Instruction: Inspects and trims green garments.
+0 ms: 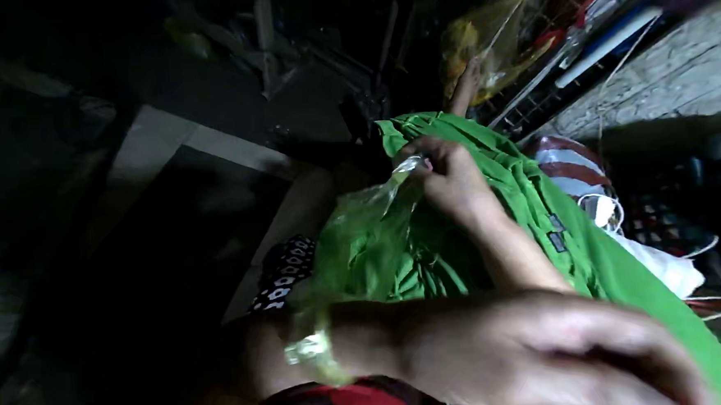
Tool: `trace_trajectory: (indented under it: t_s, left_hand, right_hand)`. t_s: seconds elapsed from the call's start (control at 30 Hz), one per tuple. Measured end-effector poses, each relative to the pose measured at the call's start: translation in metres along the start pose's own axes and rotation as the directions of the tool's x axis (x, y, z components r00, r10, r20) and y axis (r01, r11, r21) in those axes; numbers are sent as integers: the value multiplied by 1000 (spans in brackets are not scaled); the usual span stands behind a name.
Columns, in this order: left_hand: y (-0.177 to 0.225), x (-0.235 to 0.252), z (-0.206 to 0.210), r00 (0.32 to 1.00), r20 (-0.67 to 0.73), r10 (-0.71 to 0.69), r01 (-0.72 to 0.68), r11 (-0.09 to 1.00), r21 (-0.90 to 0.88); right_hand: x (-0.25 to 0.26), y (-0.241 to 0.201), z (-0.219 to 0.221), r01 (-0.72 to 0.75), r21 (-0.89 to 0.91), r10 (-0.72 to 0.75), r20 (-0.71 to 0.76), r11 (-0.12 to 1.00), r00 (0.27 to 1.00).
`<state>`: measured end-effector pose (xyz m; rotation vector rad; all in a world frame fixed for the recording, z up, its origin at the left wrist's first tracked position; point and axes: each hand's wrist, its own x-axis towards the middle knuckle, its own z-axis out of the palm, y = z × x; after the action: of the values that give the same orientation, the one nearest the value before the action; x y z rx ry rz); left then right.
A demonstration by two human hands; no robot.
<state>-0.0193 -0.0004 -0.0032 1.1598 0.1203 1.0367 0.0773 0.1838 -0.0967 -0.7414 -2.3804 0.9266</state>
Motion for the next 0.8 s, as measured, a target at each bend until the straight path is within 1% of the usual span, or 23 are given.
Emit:
trace_trajectory:
  t_s: [0.03, 0.07, 0.1, 0.13, 0.17, 0.2, 0.23, 0.27, 0.3, 0.33, 0.37, 0.43, 0.47, 0.5, 0.53, 0.57, 0.6, 0.63, 0.67, 0.7, 0.73, 0.77, 0.8]
  left_hand:
    - [6, -12, -14, 995, -95, 36, -25, 994, 110]
    - [8, -23, -31, 976, -201, 88, -41, 973, 225]
    - [10, -31, -46, 941, -303, 150, -41, 940, 339]
    - [11, -36, -60, 903, -377, 205, -23, 901, 434]
    - [10, -40, -71, 873, -426, 237, 17, 859, 511]
    - [8, -43, -79, 848, -470, 246, 89, 807, 583]
    - [6, -45, -84, 825, -510, 244, 195, 724, 662]
    - [2, -45, -87, 799, -552, 239, 321, 607, 727]
    - [-3, -43, -90, 771, -590, 238, 440, 472, 764]
    - [-8, -40, -94, 745, -623, 236, 529, 359, 769]
    - [-15, -38, -101, 727, -641, 247, 582, 272, 766]
    - [-28, -36, -116, 709, -672, 214, 650, 172, 740]
    - [-33, -37, -122, 704, -688, 176, 675, 135, 725]
    - [-35, -39, -126, 692, -714, 102, 707, 104, 700]
    - [-31, -41, -126, 655, -755, -33, 755, 76, 652]
    - [-25, -43, -125, 616, -776, -136, 787, 61, 614]
    - [-21, -47, -125, 616, -773, -150, 787, 74, 612]
    - [-18, -53, -125, 653, -752, -88, 757, 114, 644]
    - [-14, -59, -126, 695, -719, 4, 711, 148, 688]
    - [-9, -64, -128, 721, -690, 64, 675, 158, 720]
    - [-3, -68, -129, 732, -678, 71, 668, 121, 734]
    - [3, -72, -129, 743, -667, 52, 663, 85, 744]
    - [8, -77, -128, 759, -651, 20, 649, 69, 758]
  right_hand:
    - [-3, -13, -12, -24, 36, 25, -30, 999, 999]
    - [-6, -35, -20, -90, 87, 95, -50, 992, 994]
    - [-8, -63, -25, -211, 145, 219, -43, 967, 975]
    - [-10, -79, -26, -284, 214, 302, -55, 935, 952]
    - [-11, -83, -25, -302, 292, 336, -74, 908, 939]
    - [-12, -82, -21, -296, 372, 352, -92, 880, 931]
    - [-12, -80, -18, -287, 459, 371, -104, 841, 923]
    - [-12, -79, -14, -280, 540, 395, -108, 794, 912]
    - [-11, -79, -12, -278, 608, 423, -105, 743, 900]
    - [-10, -79, -10, -275, 664, 440, -91, 696, 893]
    - [-11, -79, -9, -272, 708, 447, -68, 652, 892]
    - [-13, -79, -9, -258, 754, 420, -26, 604, 907]
    - [-15, -79, -9, -255, 751, 393, -6, 609, 920]
    - [-17, -80, -8, -255, 721, 360, 9, 644, 933]
    - [-20, -82, -9, -259, 643, 316, 27, 720, 948]
    - [-23, -84, -10, -257, 505, 262, 62, 824, 963]
    - [-26, -89, -11, -244, 339, 216, 121, 909, 969]
    - [-28, -94, -9, -237, 188, 198, 205, 953, 959]
    - [-30, -97, -6, -237, 71, 207, 292, 969, 934]
    - [-33, -99, -4, -235, -9, 221, 371, 972, 902]
    - [-37, -101, -4, -225, -60, 229, 422, 973, 877]
    - [-43, -101, -7, -199, -95, 220, 423, 975, 879]
    - [-51, -99, -13, -164, -118, 196, 368, 979, 909]
